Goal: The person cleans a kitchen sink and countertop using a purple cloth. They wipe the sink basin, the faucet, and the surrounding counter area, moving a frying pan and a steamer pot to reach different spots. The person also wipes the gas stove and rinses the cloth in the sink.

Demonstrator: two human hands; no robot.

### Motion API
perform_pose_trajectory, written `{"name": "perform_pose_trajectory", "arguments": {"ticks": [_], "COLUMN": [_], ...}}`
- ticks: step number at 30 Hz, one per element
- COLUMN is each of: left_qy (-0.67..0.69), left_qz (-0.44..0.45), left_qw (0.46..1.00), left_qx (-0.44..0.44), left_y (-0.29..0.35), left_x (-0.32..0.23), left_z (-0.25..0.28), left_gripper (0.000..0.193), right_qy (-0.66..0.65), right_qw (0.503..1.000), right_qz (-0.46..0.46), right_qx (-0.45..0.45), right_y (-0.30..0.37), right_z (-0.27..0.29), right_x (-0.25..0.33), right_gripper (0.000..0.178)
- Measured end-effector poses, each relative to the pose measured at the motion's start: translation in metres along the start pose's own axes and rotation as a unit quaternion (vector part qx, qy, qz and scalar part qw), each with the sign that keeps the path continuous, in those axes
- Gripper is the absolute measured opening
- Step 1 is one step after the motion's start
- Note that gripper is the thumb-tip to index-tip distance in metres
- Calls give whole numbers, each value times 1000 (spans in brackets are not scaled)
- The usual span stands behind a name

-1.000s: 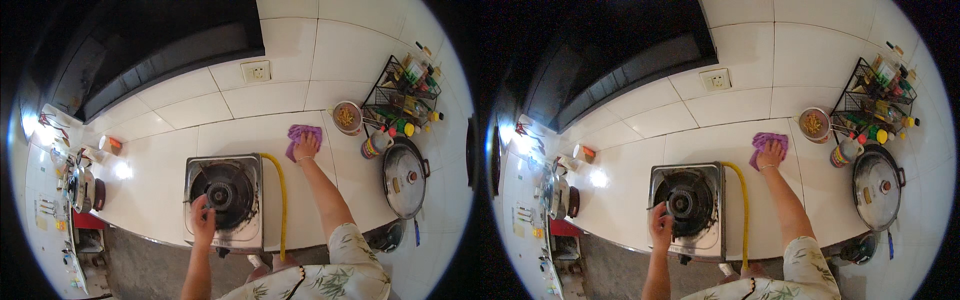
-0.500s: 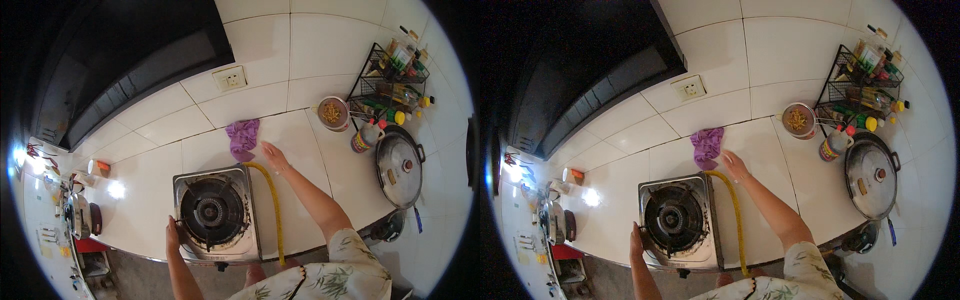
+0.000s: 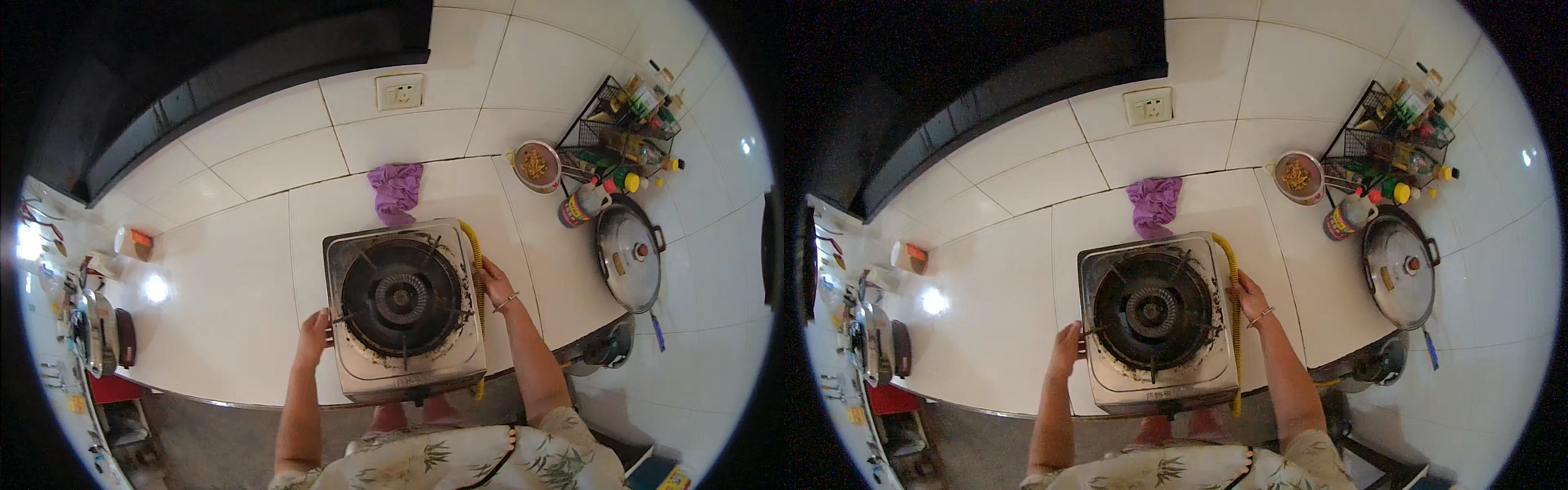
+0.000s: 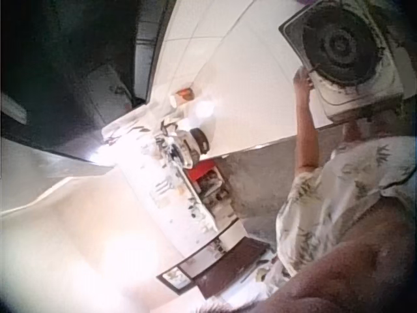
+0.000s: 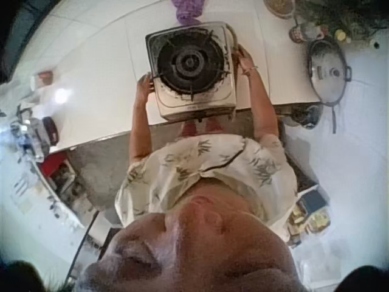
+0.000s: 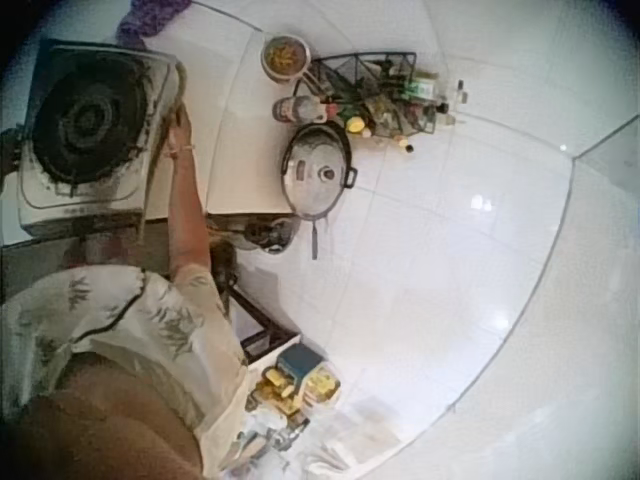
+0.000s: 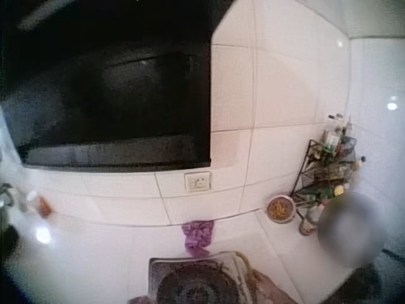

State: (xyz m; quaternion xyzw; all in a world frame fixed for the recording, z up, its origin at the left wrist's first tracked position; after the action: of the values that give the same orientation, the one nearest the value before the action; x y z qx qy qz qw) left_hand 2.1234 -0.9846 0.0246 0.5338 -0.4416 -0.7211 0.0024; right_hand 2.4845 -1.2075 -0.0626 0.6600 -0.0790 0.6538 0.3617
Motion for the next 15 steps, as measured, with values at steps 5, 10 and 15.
{"name": "perform_pose_trajectory", "arguments": {"ticks": [5, 10, 15], "left_qy": [-106, -314, -399], "left_qz": [32, -164, -422], "left_qw": [989, 932, 814], "left_qx": [95, -73, 16], "left_y": [-29, -102, -149], "left_x": [-20, -60, -150], "left_z": [23, 47, -35], "left_gripper": [48, 49, 40], "right_qy": [35, 125, 163], "right_qw": [997, 989, 976], "right_qz": [-56, -48, 32], "right_qx": [-47, -67, -142], "right_y": [13, -3, 42], "right_z": [-11, -7, -15], "right_x": [45, 25, 7], "right_gripper": [45, 46, 58]}}
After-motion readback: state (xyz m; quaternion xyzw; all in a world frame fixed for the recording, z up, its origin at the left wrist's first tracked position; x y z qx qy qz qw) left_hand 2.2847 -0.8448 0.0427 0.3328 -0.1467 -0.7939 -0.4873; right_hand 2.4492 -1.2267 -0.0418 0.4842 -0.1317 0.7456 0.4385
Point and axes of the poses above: each hand's wrist, its own y-axis away from the middle knuckle, its own z-axis out of the back of the hand, x = y × z, the point moved 1 cm from there along -y, towards the middle knuckle, and after that the axes turned 7 degrees about x, right-handed, at the moved point
